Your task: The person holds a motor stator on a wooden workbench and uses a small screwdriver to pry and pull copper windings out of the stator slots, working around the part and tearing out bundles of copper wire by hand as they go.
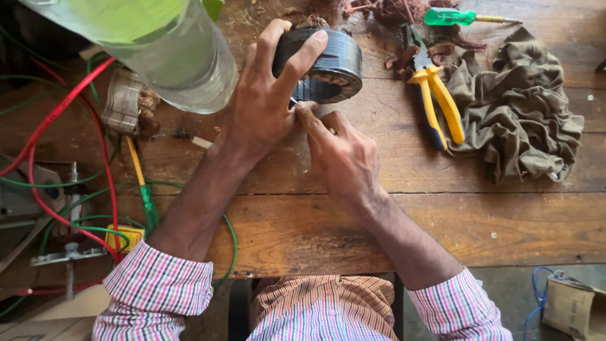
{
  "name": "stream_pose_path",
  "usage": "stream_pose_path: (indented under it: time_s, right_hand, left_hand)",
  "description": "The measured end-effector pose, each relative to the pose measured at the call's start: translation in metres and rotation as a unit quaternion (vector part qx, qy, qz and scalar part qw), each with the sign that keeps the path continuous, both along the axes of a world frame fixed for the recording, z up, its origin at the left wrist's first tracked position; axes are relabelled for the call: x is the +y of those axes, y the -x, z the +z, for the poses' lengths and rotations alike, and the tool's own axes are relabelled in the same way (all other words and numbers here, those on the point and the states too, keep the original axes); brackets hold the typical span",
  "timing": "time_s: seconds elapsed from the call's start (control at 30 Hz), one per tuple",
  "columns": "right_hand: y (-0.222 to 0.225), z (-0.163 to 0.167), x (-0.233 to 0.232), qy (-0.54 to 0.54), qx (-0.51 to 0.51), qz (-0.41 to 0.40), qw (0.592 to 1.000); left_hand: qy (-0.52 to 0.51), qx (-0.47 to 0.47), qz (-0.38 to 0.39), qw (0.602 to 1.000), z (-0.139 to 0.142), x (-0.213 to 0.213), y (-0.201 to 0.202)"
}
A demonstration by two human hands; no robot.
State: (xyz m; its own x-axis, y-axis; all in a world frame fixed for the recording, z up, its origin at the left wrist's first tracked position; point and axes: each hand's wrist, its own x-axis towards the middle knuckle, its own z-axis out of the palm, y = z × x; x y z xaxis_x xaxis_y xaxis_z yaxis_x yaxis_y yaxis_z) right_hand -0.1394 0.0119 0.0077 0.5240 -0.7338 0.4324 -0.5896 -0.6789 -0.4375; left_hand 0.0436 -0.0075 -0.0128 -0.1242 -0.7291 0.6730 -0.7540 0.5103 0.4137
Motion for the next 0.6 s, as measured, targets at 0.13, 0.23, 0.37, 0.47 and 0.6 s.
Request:
stream_pose_path:
  time_s: [0.13, 0.23, 0.37, 0.47, 0.6]
  right_hand:
    - [-0.001, 0.003, -0.002, -0.001, 0.0, -0.003, 1.0]
    - [0.002, 0.01, -0.009, -0.04, -0.026, 0.005, 0.999]
    - [0.004, 0.017, -0.015, -0.107, -0.059, 0.013, 0.992]
    - [0.002, 0.014, -0.011, -0.044, -0.061, 0.024, 0.997]
    - [0.003, 0.007, -0.012, -0.115, -0.073, 0.005, 0.991]
  left_hand:
    - [0.002, -0.014, 0.013, 1.0, 0.001, -0.001, -0.001]
    - [-0.002, -0.017, 0.01, 1.0, 0.001, -0.001, -0.001]
    - [0.002, -0.005, 0.007, 1.0, 0.001, 0.0, 0.0]
    - [0.004, -0.018, 0.017, 1.0, 0.0, -0.003, 0.0]
    - [0.001, -0.018, 0.02, 1.0, -0.002, -0.001, -0.002]
